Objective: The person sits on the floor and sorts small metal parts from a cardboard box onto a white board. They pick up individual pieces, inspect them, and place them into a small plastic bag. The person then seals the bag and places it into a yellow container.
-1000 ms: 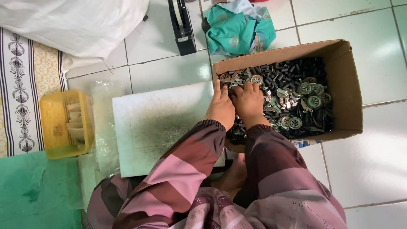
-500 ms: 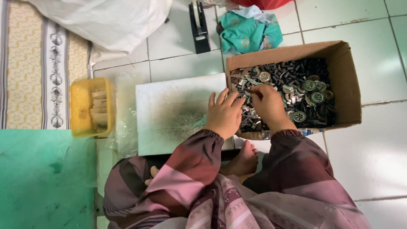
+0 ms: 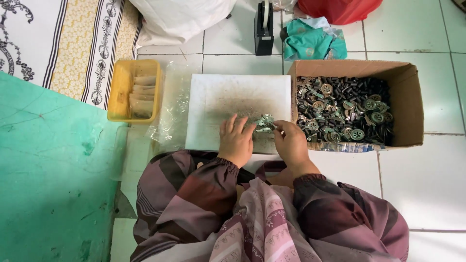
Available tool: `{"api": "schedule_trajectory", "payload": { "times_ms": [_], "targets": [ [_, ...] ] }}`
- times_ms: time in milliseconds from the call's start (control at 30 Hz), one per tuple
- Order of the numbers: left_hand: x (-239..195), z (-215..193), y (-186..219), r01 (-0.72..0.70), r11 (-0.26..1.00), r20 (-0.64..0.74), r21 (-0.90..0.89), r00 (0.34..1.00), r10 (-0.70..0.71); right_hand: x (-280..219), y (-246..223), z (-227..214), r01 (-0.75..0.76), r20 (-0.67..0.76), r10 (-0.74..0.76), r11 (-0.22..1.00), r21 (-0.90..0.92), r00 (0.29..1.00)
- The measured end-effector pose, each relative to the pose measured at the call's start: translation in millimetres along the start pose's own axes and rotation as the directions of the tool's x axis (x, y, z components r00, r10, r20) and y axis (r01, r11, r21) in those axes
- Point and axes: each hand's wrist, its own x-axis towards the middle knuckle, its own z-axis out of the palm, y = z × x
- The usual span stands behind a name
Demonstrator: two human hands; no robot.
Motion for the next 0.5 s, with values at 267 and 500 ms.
{"api": "schedule_trajectory", "payload": {
  "times_ms": [267, 500],
  "targets": [
    [3.1, 5.4, 5.7, -0.045, 0.997, 0.097, 0.064, 0.995, 0.039, -12.3, 4.3, 26.1, 0.146, 0.167, -0.117, 0.973, -0.179, 0.979],
    [10.5, -3.9, 31.3, -0.055, 0.993, 0.142, 0.106, 0.989, 0.040, 8.0, 2.1, -16.5, 0.237, 0.127, -0.221, 0.963, -0.132, 0.967]
  ]
}}
